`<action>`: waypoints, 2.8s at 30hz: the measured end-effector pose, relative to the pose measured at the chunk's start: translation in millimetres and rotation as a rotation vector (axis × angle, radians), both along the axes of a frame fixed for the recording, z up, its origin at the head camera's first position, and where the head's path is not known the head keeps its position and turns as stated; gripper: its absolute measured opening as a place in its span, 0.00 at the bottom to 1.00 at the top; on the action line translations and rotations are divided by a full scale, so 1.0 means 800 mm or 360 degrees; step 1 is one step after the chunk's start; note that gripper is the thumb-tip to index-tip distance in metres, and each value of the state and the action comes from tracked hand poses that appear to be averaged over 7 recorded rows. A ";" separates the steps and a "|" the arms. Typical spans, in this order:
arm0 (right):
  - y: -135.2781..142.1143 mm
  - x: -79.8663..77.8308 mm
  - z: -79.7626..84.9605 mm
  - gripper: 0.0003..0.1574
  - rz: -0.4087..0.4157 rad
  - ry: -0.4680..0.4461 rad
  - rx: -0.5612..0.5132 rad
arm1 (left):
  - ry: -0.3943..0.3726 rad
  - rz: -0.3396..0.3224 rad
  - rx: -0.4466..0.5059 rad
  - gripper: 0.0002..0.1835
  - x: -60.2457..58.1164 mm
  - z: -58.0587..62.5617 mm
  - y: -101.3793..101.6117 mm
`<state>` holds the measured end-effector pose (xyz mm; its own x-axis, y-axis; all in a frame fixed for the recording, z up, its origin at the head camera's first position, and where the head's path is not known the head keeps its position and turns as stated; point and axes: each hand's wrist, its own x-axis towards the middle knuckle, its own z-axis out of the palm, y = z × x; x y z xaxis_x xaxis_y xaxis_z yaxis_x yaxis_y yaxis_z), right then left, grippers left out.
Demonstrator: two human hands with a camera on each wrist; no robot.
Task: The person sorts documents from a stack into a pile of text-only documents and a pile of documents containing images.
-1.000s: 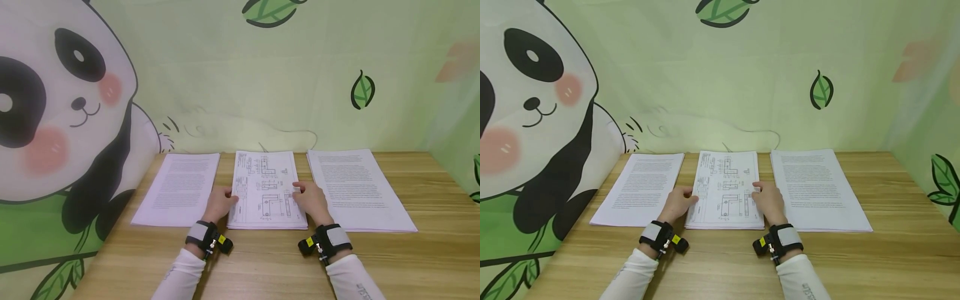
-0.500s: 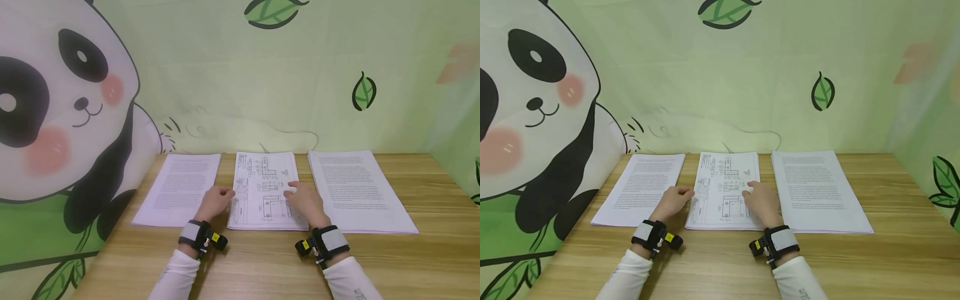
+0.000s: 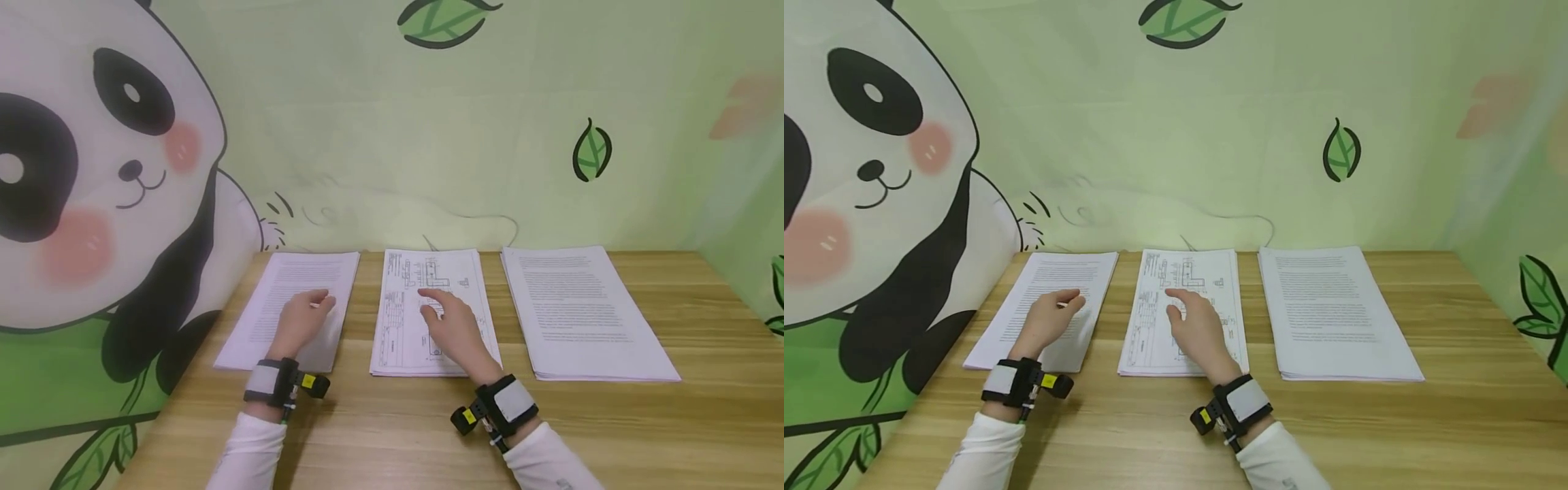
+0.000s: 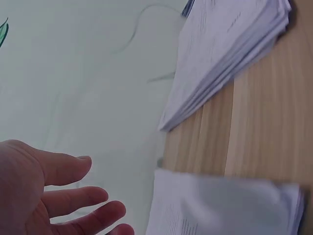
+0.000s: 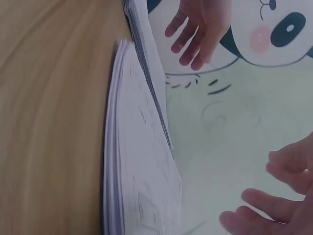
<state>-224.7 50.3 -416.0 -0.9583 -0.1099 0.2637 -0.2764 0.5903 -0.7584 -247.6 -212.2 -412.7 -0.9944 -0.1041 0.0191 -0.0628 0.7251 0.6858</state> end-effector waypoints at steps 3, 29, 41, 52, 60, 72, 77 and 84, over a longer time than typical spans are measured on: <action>-0.018 0.002 0.002 0.20 0.0047 0.0078 -0.0123 | 0.0005 0.0023 -0.0044 0.27 0.002 0.000 -0.023; -0.146 0.009 -0.030 0.37 0.0535 -0.0425 -0.0082 | -0.0327 0.0157 -0.0030 0.38 0.022 -0.025 -0.144; -0.170 0.004 -0.047 0.36 0.0477 -0.0672 -0.0557 | -0.0377 0.0074 -0.0202 0.36 0.017 -0.034 -0.143; -0.164 -0.011 -0.048 0.41 0.0335 -0.1064 -0.1349 | -0.0435 0.0155 -0.0121 0.37 0.017 -0.030 -0.135; -0.165 -0.016 -0.047 0.41 0.0245 -0.1062 -0.1185 | -0.0405 0.0174 -0.0117 0.36 0.015 -0.029 -0.128; -0.167 -0.018 -0.049 0.42 0.0222 -0.1101 -0.1200 | -0.0455 0.0197 -0.0091 0.36 0.013 -0.029 -0.122; -0.166 -0.023 -0.052 0.37 0.0163 -0.1037 -0.1154 | -0.0430 0.0209 -0.0075 0.36 0.011 -0.025 -0.116; -0.153 -0.029 -0.052 0.28 0.0176 -0.0929 -0.1011 | -0.0308 0.0265 -0.0111 0.32 0.014 -0.018 -0.105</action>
<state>-247.9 -72.3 -457.5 -0.9520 -0.2089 -0.2236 0.2286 -0.0001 -0.9735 -236.5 -296.5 -427.3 -0.9494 -0.2719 -0.1571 -0.3106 0.7388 0.5981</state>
